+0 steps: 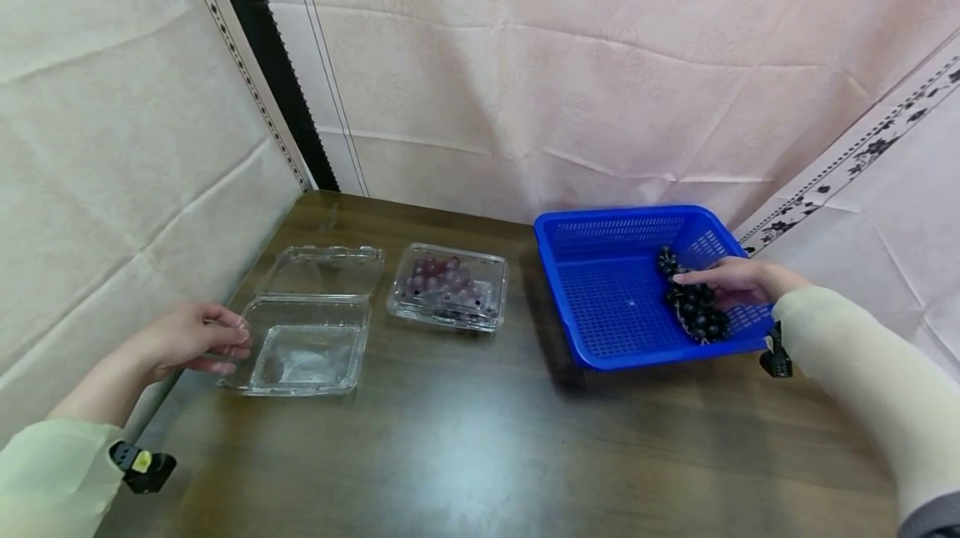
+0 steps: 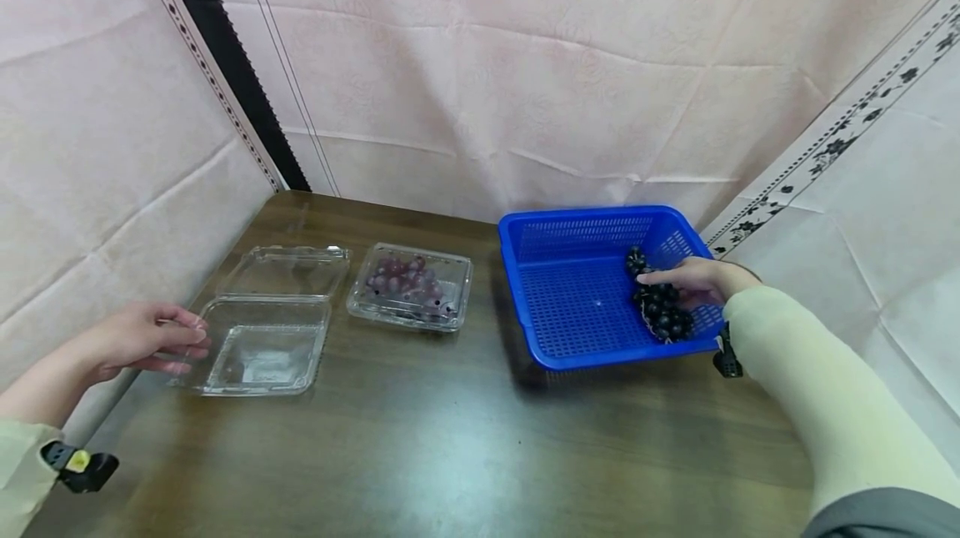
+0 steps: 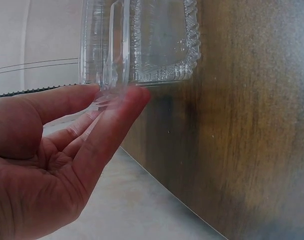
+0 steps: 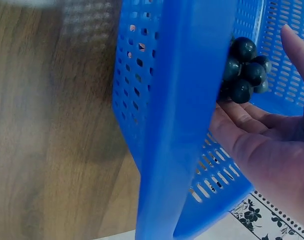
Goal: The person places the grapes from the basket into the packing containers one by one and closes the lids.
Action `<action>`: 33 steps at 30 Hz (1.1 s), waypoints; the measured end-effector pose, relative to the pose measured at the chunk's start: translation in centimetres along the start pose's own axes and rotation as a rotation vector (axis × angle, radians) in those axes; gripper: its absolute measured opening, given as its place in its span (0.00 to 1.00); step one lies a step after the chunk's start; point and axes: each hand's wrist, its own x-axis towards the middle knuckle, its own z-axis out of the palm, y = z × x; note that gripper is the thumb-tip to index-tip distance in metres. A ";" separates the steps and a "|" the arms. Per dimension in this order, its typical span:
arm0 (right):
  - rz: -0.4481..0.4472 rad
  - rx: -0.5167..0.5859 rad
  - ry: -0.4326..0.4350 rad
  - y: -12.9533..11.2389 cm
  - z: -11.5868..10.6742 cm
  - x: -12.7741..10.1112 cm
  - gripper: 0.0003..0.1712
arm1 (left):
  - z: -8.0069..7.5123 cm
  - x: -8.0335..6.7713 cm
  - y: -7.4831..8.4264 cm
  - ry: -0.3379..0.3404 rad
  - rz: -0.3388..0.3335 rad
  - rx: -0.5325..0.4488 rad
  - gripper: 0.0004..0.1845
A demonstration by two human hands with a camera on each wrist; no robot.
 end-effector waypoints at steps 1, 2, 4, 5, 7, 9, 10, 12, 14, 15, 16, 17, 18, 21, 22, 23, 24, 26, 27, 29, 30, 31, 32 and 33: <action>0.002 -0.010 0.001 0.0 0.1 0.0 0.64 | 0.0 0.0 0.0 0.002 -0.002 0.001 0.15; 0.003 -0.023 0.005 0.0 0.2 0.1 0.64 | 0.0 0.0 0.0 0.003 -0.004 0.002 0.15; 0.005 -0.056 0.019 -0.1 0.4 0.1 0.64 | 0.0 0.1 0.1 0.000 0.000 0.008 0.16; 0.007 -0.074 0.027 -0.2 0.6 0.1 0.64 | 0.0 0.1 0.1 0.000 0.001 0.008 0.16; 0.011 -0.111 0.041 -0.2 0.8 0.2 0.66 | 0.1 0.1 0.1 0.001 -0.003 0.004 0.16; 0.016 -0.139 0.054 -0.1 0.9 0.5 0.67 | 0.2 0.1 0.2 0.001 -0.004 0.005 0.16; 0.018 -0.148 0.060 -0.1 1.0 0.6 0.68 | 0.2 0.2 0.2 0.000 -0.002 0.008 0.16; 0.021 -0.156 0.068 0.0 1.2 0.8 0.68 | 0.2 0.3 0.2 -0.002 -0.004 0.009 0.16; 0.020 -0.156 0.074 0.0 1.3 0.9 0.68 | 0.1 0.3 0.2 -0.006 0.001 0.012 0.16; 0.019 -0.155 0.076 0.0 1.4 0.9 0.68 | 0.0 0.3 0.2 -0.005 -0.001 0.010 0.16; 0.020 -0.154 0.074 -0.1 1.4 0.9 0.68 | 0.0 0.3 0.2 -0.005 -0.001 0.010 0.16; 0.021 -0.154 0.071 -0.1 1.4 0.9 0.68 | 0.1 0.3 0.2 -0.005 -0.002 0.007 0.16; 0.022 -0.155 0.071 -0.2 1.5 0.9 0.67 | 0.1 0.3 0.2 -0.005 -0.002 0.008 0.16; 0.033 -0.171 0.077 -0.3 1.7 1.0 0.66 | 0.2 0.3 0.0 0.000 -0.009 0.006 0.17; 0.036 -0.177 0.079 -0.3 1.7 1.0 0.65 | 0.2 0.3 0.0 -0.004 -0.004 0.008 0.17; 0.038 -0.188 0.083 -0.3 1.8 1.0 0.65 | 0.1 0.3 0.0 -0.003 -0.007 0.006 0.17; 0.038 -0.197 0.089 -0.4 1.9 1.1 0.64 | 0.1 0.3 0.0 -0.007 -0.004 0.010 0.16; 0.037 -0.237 0.101 -0.5 2.0 1.2 0.64 | 0.0 0.3 0.0 -0.009 -0.004 0.010 0.17; 0.038 -0.260 0.107 -0.6 2.1 1.3 0.65 | 0.0 0.3 0.0 -0.008 -0.006 0.009 0.17; 0.044 -0.302 0.123 -0.6 2.3 1.5 0.65 | 0.0 0.3 0.0 -0.007 -0.010 0.010 0.17; 0.047 -0.315 0.132 -0.7 2.4 1.5 0.66 | 0.1 0.3 0.0 -0.010 -0.007 0.013 0.17; 0.046 -0.334 0.140 -0.6 2.4 1.6 0.66 | 0.1 0.3 0.1 -0.009 -0.010 0.009 0.18; 0.043 -0.344 0.149 -0.6 2.5 1.7 0.66 | 0.2 0.3 0.1 -0.011 -0.008 0.011 0.18; 0.040 -0.349 0.156 -0.6 2.6 1.7 0.65 | 0.2 0.3 0.1 -0.010 -0.011 0.008 0.18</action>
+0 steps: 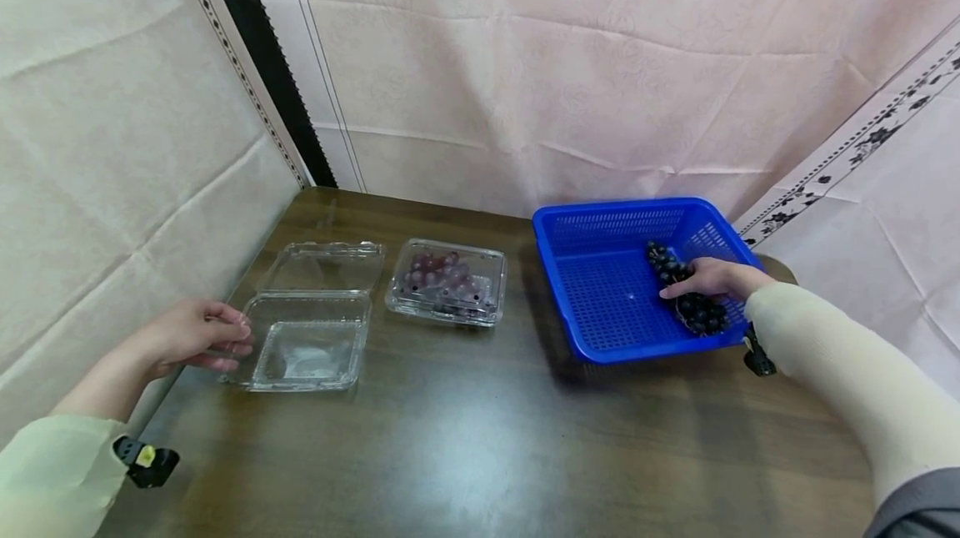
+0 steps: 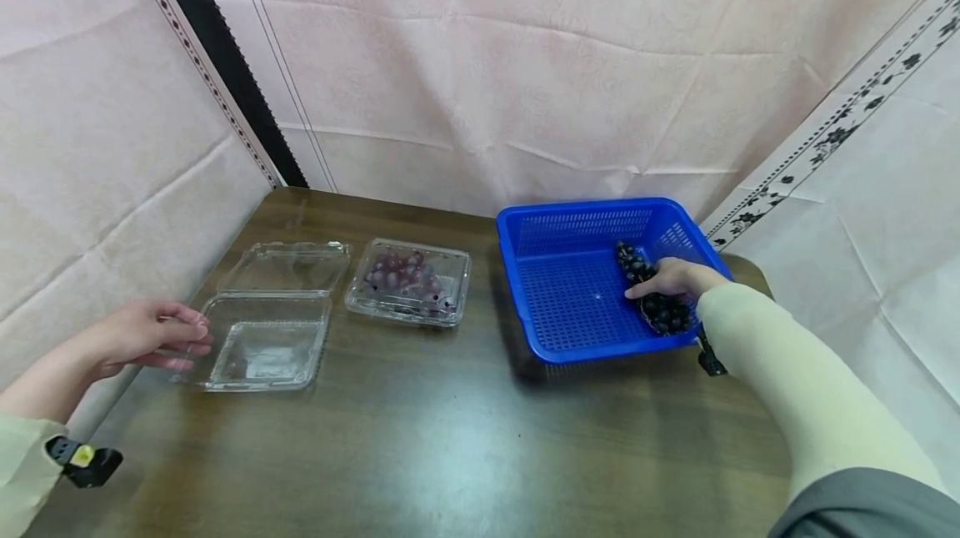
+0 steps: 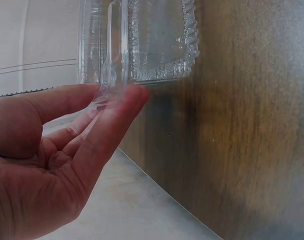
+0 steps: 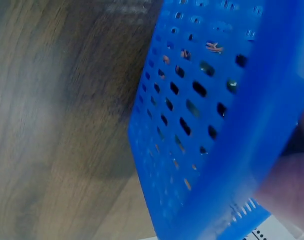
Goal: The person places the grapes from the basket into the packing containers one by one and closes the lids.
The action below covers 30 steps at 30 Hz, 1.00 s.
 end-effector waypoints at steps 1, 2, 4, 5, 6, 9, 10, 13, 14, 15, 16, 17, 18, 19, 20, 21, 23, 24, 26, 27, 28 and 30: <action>-0.003 -0.005 0.012 0.1 0.0 0.0 0.65 | 0.0 0.0 0.0 -0.001 0.002 0.000 0.18; -0.008 -0.005 0.022 0.1 0.1 0.0 0.63 | 0.1 0.0 0.1 0.000 0.003 -0.003 0.18; -0.028 -0.014 0.042 0.3 0.1 0.0 0.60 | 0.1 0.0 0.1 -0.004 0.008 -0.006 0.18; -0.037 -0.013 0.048 0.3 0.2 0.0 0.58 | 0.1 0.1 0.2 -0.004 0.008 -0.006 0.18; -0.045 -0.013 0.053 0.3 0.2 0.0 0.56 | 0.1 0.1 0.2 -0.002 0.007 -0.008 0.18; -0.070 -0.001 0.053 0.3 0.3 0.0 0.53 | 0.0 0.1 0.2 -0.005 0.008 -0.008 0.17; -0.072 0.015 0.046 0.2 0.3 0.0 0.53 | 0.0 0.1 0.2 -0.004 0.007 -0.008 0.17; -0.077 0.054 0.035 0.1 0.3 0.2 0.53 | 0.1 0.1 0.2 -0.003 0.004 -0.004 0.17; -0.079 0.066 0.032 0.1 0.3 0.2 0.53 | 0.2 0.1 0.3 -0.003 0.004 -0.004 0.17; -0.080 0.076 0.031 0.1 0.3 0.2 0.53 | 0.2 0.1 0.3 -0.005 0.003 -0.005 0.17; -0.084 0.085 0.031 0.0 0.3 0.2 0.53 | 0.3 0.1 0.3 -0.002 -0.002 -0.009 0.17; -0.088 0.084 0.033 0.0 0.3 0.2 0.53 | 0.2 0.1 0.4 -0.006 0.002 -0.007 0.17; -0.092 0.083 0.036 0.1 0.3 0.2 0.53 | 0.2 0.1 0.4 -0.006 0.001 -0.010 0.17; -0.094 0.083 0.038 0.1 0.3 0.2 0.52 | 0.3 0.2 0.4 -0.007 0.002 -0.010 0.17; -0.098 0.081 0.038 0.1 0.3 0.2 0.53 | 0.3 0.2 0.4 -0.006 0.002 -0.012 0.16; -0.102 0.077 0.039 0.2 0.3 0.2 0.53 | 0.3 0.2 0.4 -0.006 0.002 -0.012 0.16; -0.105 0.077 0.033 0.2 0.2 0.2 0.53 | 0.2 0.2 0.4 -0.005 0.003 -0.010 0.16; -0.104 0.079 0.029 0.2 0.2 0.2 0.53 | 0.2 0.2 0.4 -0.004 0.004 -0.009 0.17; -0.105 0.078 0.014 0.2 0.2 0.2 0.54 | 0.2 0.3 0.4 -0.003 0.004 -0.010 0.17; -0.100 0.074 0.008 0.1 0.2 0.2 0.55 | 0.2 0.3 0.3 -0.003 0.003 -0.011 0.17; -0.095 0.064 0.004 0.0 0.3 0.2 0.56 | 0.2 0.3 0.3 -0.004 0.002 -0.011 0.17; -0.087 0.036 -0.008 -0.2 0.3 0.3 0.58 | 0.2 0.3 0.3 -0.007 0.001 -0.012 0.17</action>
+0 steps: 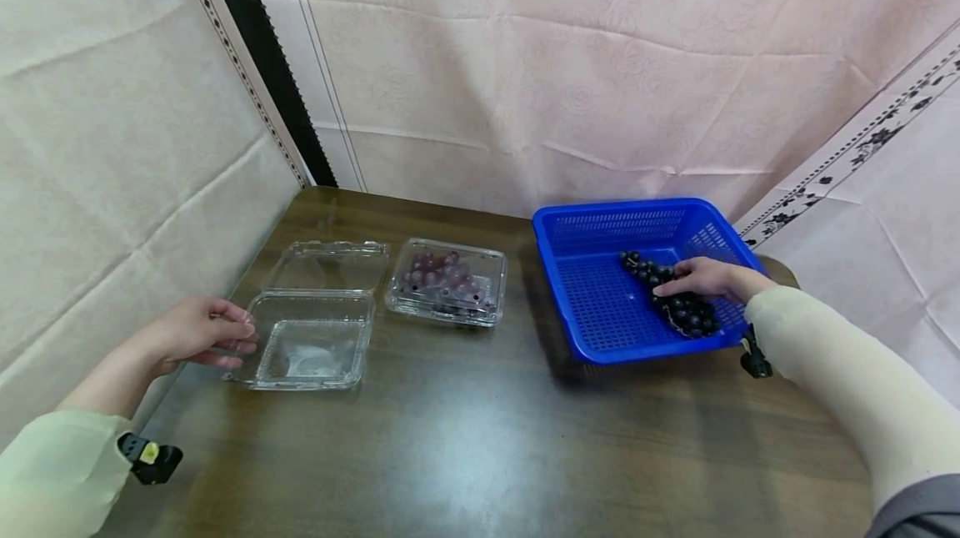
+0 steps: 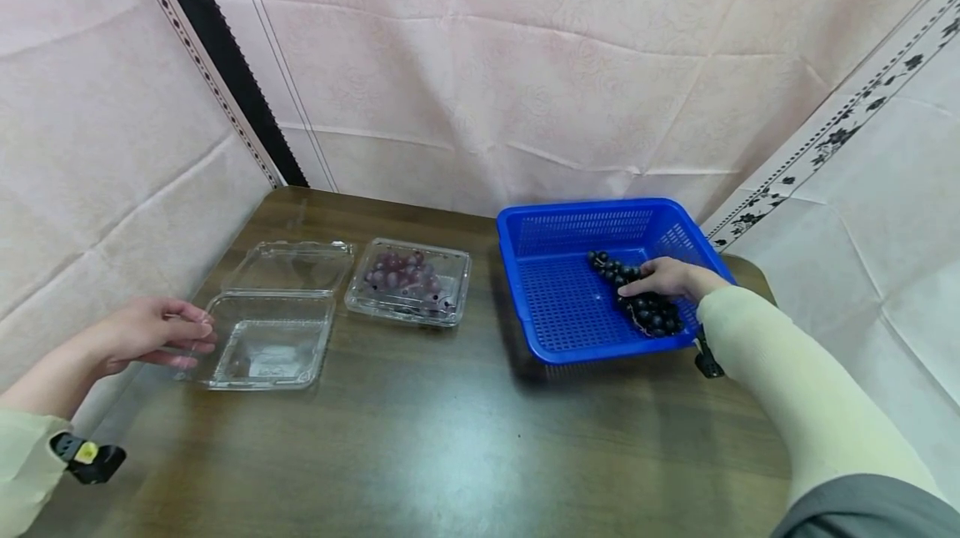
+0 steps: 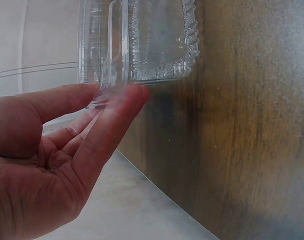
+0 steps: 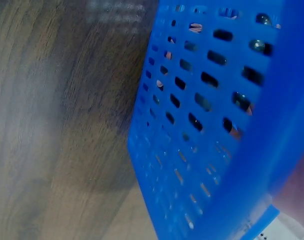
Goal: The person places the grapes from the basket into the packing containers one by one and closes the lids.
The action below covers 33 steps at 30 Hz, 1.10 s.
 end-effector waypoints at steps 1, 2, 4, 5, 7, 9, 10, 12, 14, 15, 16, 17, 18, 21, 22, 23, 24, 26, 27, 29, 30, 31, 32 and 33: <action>0.003 -0.017 -0.005 -0.1 0.1 0.1 0.59 | 0.0 0.0 0.0 0.003 -0.006 -0.004 0.17; 0.008 -0.032 -0.009 -0.2 0.1 0.2 0.61 | 0.0 0.0 0.0 0.002 -0.006 -0.002 0.17; 0.014 -0.056 -0.010 -0.5 0.3 0.3 0.62 | 0.1 0.0 0.0 0.001 -0.007 -0.001 0.17; 0.015 -0.060 -0.012 -0.6 0.3 0.4 0.63 | 0.1 0.1 0.0 0.001 -0.007 0.001 0.17; 0.017 -0.070 -0.006 -0.6 0.4 0.5 0.63 | 0.1 0.1 0.1 0.002 -0.006 0.005 0.17; 0.013 -0.080 0.002 -0.6 0.4 0.6 0.63 | 0.1 0.1 0.1 0.002 -0.006 0.009 0.17; 0.012 -0.082 0.004 -0.6 0.4 0.6 0.62 | 0.1 0.1 0.1 0.000 -0.006 0.011 0.17; 0.010 -0.075 0.005 -0.6 0.3 0.5 0.62 | 0.1 0.1 0.1 -0.003 -0.003 0.014 0.18; 0.006 -0.064 0.000 -0.7 0.3 0.4 0.61 | 0.1 0.1 0.1 -0.006 -0.003 0.013 0.17; 0.007 -0.058 -0.003 -0.8 0.3 0.3 0.61 | 0.0 0.1 0.1 -0.009 -0.001 0.016 0.18; 0.006 -0.051 -0.008 -0.8 0.3 0.3 0.60 | 0.0 0.1 0.0 -0.009 -0.001 0.016 0.18; 0.004 -0.043 -0.010 -0.8 0.3 0.3 0.60 | -0.1 0.1 0.0 -0.008 -0.001 0.016 0.17; 0.000 -0.040 -0.009 -0.8 0.3 0.4 0.60 | -0.1 0.1 0.0 -0.007 -0.002 0.016 0.17; -0.007 -0.026 -0.002 -0.8 0.3 0.4 0.61 | 0.0 0.0 0.1 -0.004 -0.002 0.019 0.17; -0.009 -0.018 0.000 -0.8 0.3 0.5 0.61 | 0.0 0.0 0.1 -0.002 -0.005 0.017 0.17; -0.010 -0.008 0.001 -0.8 0.3 0.4 0.60 | 0.0 0.0 0.1 -0.002 -0.004 0.019 0.17; -0.011 0.002 -0.002 -0.7 0.3 0.5 0.61 | 0.0 -0.1 0.1 -0.001 -0.004 0.021 0.17; -0.013 0.030 -0.012 -0.7 0.3 0.4 0.61 | 0.1 -0.1 0.1 0.000 -0.004 0.027 0.17; -0.015 0.042 -0.017 -0.6 0.3 0.4 0.61 | 0.1 -0.1 0.1 0.001 -0.004 0.027 0.18; -0.024 0.071 -0.028 -0.6 0.3 0.5 0.60 | 0.1 -0.2 0.1 0.004 -0.007 0.030 0.18; -0.029 0.085 -0.032 -0.5 0.4 0.5 0.59 | 0.2 -0.2 0.2 0.005 -0.008 0.030 0.18; -0.035 0.102 -0.034 -0.6 0.4 0.6 0.59 | 0.2 -0.2 0.2 0.007 -0.008 0.031 0.18; -0.039 0.121 -0.035 -0.6 0.4 0.6 0.58 | 0.2 -0.2 0.2 0.008 -0.009 0.031 0.18; -0.046 0.143 -0.036 -0.5 0.5 0.7 0.57 | 0.2 -0.2 0.2 0.008 -0.009 0.031 0.18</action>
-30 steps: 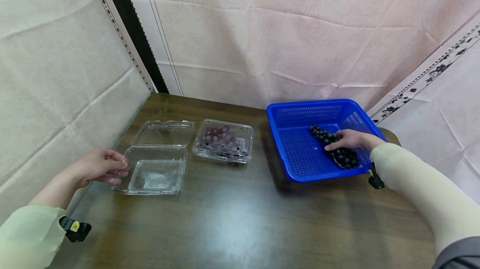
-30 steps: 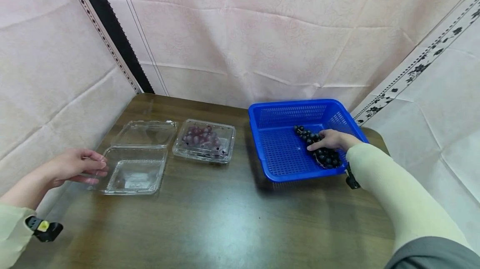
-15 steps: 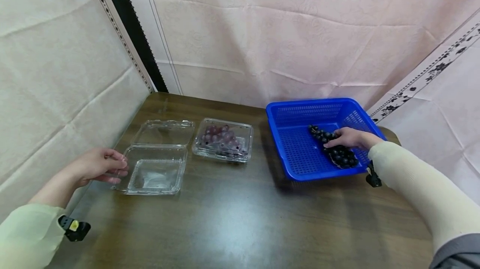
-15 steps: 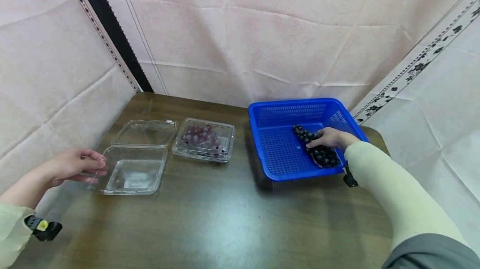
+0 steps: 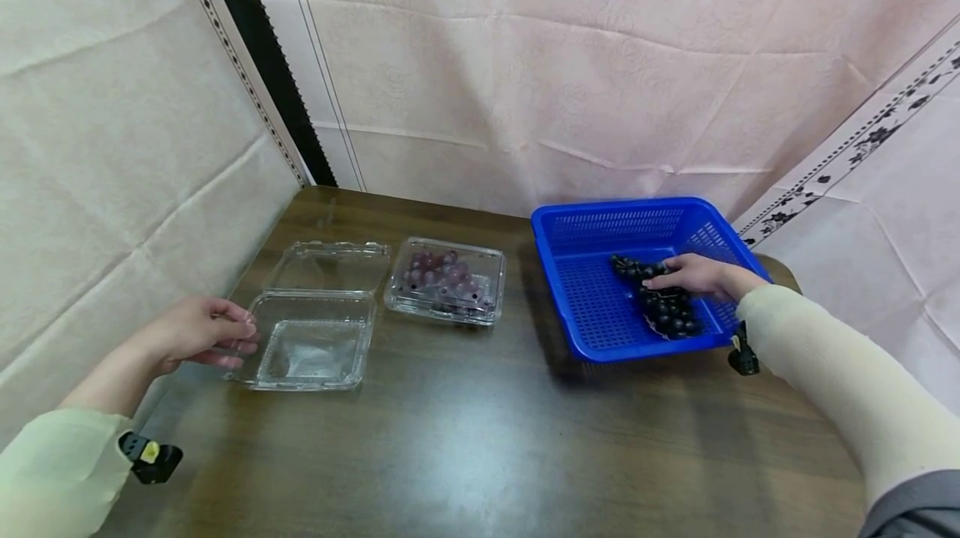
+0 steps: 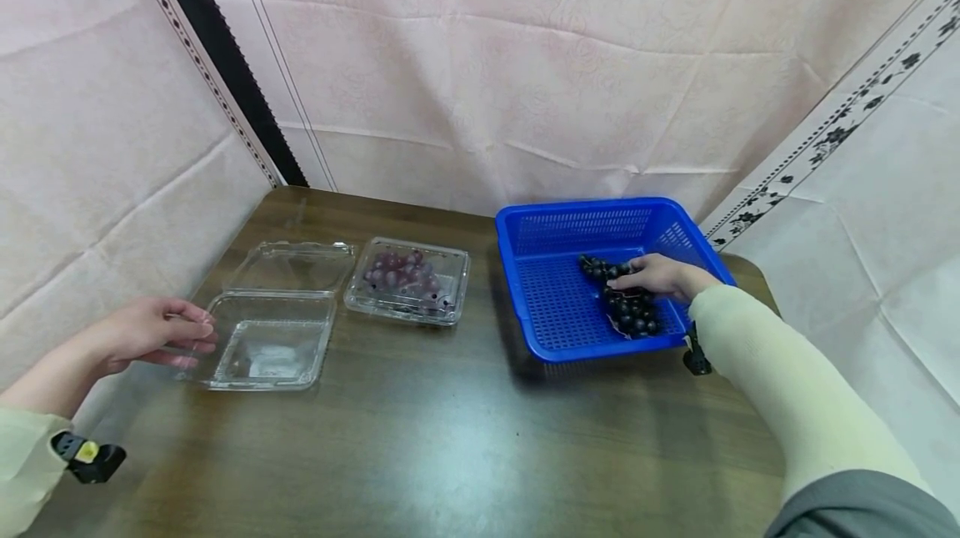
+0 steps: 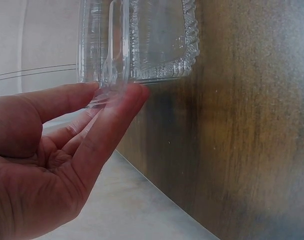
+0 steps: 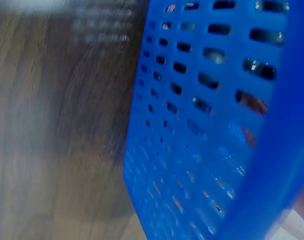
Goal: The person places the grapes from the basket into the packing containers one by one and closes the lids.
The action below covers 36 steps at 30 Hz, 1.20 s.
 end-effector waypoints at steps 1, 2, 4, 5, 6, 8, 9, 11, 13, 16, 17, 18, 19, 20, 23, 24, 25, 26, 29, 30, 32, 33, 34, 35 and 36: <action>-0.005 0.027 -0.003 0.0 0.1 0.0 0.57 | 0.0 0.0 0.0 0.000 0.000 0.002 0.18; -0.010 0.050 -0.005 0.1 0.1 0.1 0.56 | 0.0 0.0 0.0 0.000 0.001 0.003 0.18; -0.019 0.100 -0.007 0.2 0.2 0.2 0.57 | 0.0 0.0 0.0 0.000 0.002 0.005 0.17; -0.022 0.130 -0.005 0.2 0.3 0.2 0.57 | 0.0 0.0 0.0 -0.001 0.002 0.006 0.17; -0.027 0.158 -0.004 0.2 0.4 0.2 0.58 | 0.0 0.0 0.0 -0.001 0.001 0.005 0.17; -0.038 0.213 -0.001 0.3 0.6 0.4 0.59 | 0.0 0.0 0.0 -0.001 0.002 0.006 0.17; -0.045 0.244 0.000 0.3 0.7 0.4 0.59 | 0.0 0.0 0.0 -0.001 0.002 0.006 0.17; -0.066 0.306 0.000 0.3 0.8 0.5 0.58 | 0.0 0.1 -0.1 -0.001 0.003 0.006 0.17; -0.089 0.353 -0.003 0.3 0.9 0.6 0.57 | 0.0 0.1 -0.1 -0.001 0.003 0.007 0.17; -0.124 0.408 0.004 0.1 1.0 0.4 0.54 | 0.0 0.1 0.0 -0.005 0.004 0.005 0.17; -0.130 0.413 0.016 0.0 1.0 0.3 0.53 | 0.1 0.1 0.0 -0.007 0.005 0.005 0.17; -0.138 0.421 0.029 -0.1 1.0 0.1 0.52 | 0.1 0.1 0.0 -0.009 0.005 0.004 0.17; -0.143 0.436 0.046 -0.2 1.0 -0.1 0.52 | 0.1 0.2 0.0 -0.011 0.007 0.003 0.17; -0.150 0.458 0.063 -0.4 0.9 -0.2 0.50 | 0.1 0.2 0.0 -0.013 0.007 0.004 0.17; -0.163 0.561 0.115 -1.0 0.8 -0.6 0.44 | 0.2 0.2 0.1 -0.013 0.007 0.000 0.17; -0.171 0.604 0.125 -1.3 0.7 -0.7 0.40 | 0.1 0.2 0.1 -0.014 0.010 0.000 0.16; -0.176 0.645 0.136 -1.5 0.7 -0.8 0.38 | 0.1 0.2 0.1 -0.016 0.012 0.000 0.16; -0.183 0.670 0.144 -1.8 0.6 -0.9 0.36 | 0.1 0.2 0.1 -0.017 0.015 0.000 0.16; -0.195 0.706 0.160 -2.5 0.2 -1.3 0.38 | 0.0 0.2 0.1 -0.016 0.014 -0.004 0.16; -0.199 0.708 0.163 -2.7 0.1 -1.4 0.41 | 0.0 0.2 0.1 -0.018 0.016 -0.002 0.16; -0.209 0.718 0.168 -3.2 -0.1 -1.8 0.41 | 0.1 0.2 0.1 -0.016 0.012 -0.004 0.16; -0.214 0.737 0.170 -3.4 -0.3 -2.0 0.39 | 0.1 0.2 0.1 -0.014 0.010 -0.004 0.16; -0.223 0.757 0.170 -3.7 -0.3 -2.2 0.35 | 0.1 0.2 0.1 -0.016 0.012 -0.003 0.16; -0.233 0.778 0.172 -3.9 -0.4 -2.4 0.29 | 0.1 0.1 0.1 -0.019 0.017 0.000 0.17; -0.247 0.799 0.167 -4.1 -0.5 -2.6 0.23 | 0.0 0.1 0.1 -0.019 0.017 0.000 0.17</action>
